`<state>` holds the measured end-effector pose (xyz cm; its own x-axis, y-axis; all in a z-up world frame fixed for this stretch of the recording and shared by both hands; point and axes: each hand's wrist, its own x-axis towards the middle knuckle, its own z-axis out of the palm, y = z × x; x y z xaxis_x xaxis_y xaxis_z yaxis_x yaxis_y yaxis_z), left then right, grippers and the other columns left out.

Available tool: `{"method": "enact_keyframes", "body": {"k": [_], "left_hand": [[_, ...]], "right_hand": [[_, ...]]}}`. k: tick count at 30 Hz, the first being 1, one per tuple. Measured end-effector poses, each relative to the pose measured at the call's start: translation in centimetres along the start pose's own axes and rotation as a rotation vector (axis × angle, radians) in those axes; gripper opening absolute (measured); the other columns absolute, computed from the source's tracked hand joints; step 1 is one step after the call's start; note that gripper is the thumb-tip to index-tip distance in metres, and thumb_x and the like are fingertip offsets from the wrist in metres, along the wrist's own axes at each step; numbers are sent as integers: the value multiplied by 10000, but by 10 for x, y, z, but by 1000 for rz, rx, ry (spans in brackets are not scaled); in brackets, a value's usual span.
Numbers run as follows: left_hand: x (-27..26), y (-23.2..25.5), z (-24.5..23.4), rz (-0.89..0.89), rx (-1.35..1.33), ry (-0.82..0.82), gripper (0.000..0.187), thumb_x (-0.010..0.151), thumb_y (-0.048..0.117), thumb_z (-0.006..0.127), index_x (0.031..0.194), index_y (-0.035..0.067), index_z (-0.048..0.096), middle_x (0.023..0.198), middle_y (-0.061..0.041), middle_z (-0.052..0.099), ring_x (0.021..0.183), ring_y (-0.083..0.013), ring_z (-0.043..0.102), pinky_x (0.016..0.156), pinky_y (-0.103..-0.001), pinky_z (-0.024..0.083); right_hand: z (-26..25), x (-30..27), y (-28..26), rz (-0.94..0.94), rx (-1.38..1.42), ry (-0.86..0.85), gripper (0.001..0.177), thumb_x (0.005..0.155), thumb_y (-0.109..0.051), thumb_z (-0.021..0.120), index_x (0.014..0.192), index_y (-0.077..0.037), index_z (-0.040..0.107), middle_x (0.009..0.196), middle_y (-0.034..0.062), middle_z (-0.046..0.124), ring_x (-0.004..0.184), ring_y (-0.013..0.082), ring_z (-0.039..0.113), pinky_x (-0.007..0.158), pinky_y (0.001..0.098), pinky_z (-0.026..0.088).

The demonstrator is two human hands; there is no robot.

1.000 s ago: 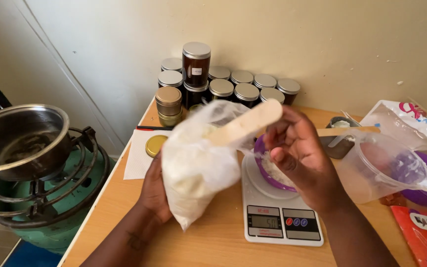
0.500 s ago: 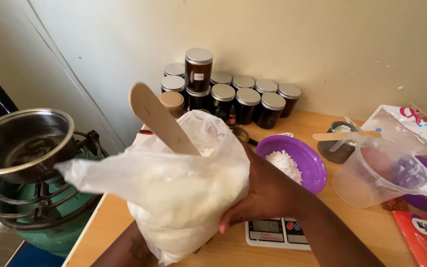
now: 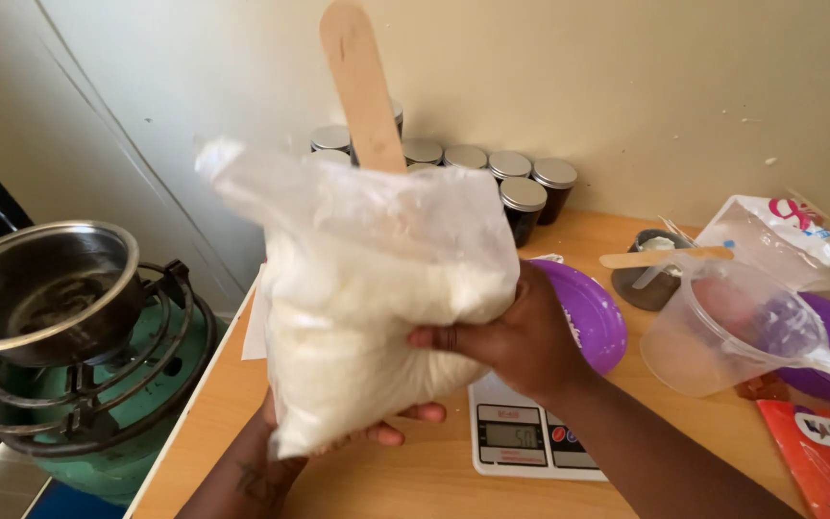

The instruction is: Scooping wax flakes into a bowl for weighing and mixing them in a pot with other ingredients.

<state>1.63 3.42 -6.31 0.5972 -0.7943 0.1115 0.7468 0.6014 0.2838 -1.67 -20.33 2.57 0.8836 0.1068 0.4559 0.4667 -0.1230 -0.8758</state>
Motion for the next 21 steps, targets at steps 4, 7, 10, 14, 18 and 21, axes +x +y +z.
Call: {"method": "enact_keyframes", "body": {"k": [4,7,10,14,18,21], "left_hand": [[-1,3,4,-43,-18,-85,1360,697,1024,405,1736,158,261,1668,-408,315,1261,-756,486,779,-740,627],[-1,5,13,-29,172,-99,1376,698,1033,305,1636,29,394,1660,-451,372,1294,-574,602,869,-668,626],[-2,5,15,28,234,-59,1332,740,1020,280,1645,52,421,1581,-408,491,1228,-522,653,834,-661,631],[-2,6,15,72,280,-11,1289,774,998,266,1612,38,461,1531,-383,544,1169,-491,679,789,-626,640],[-2,7,11,92,277,-6,1247,810,996,255,1581,45,491,1471,-340,583,1118,-464,682,793,-607,631],[-1,7,11,98,284,18,1249,813,995,244,1576,38,492,1430,-334,598,1085,-456,688,775,-593,629]], "right_hand": [[-4,19,-37,154,-59,412,480,560,-157,1002,998,-69,827,1065,36,852,907,119,735,808,319,658],[-40,45,-47,81,-44,582,560,610,-181,974,1123,-124,756,1182,12,819,968,127,739,845,314,686],[-107,78,-46,-171,-98,631,475,758,-177,989,1152,-178,723,1236,7,831,1032,116,798,905,371,767],[-204,111,-41,-345,-204,650,398,897,-77,1013,1165,-196,745,1243,-39,850,1088,90,825,996,314,791],[-245,109,-44,42,-481,730,367,1102,-410,883,1125,-264,547,990,-97,550,845,51,536,740,311,437],[-301,114,-1,-65,-667,613,403,1195,-232,823,1222,-120,437,1098,76,428,936,202,406,798,410,297]]}}
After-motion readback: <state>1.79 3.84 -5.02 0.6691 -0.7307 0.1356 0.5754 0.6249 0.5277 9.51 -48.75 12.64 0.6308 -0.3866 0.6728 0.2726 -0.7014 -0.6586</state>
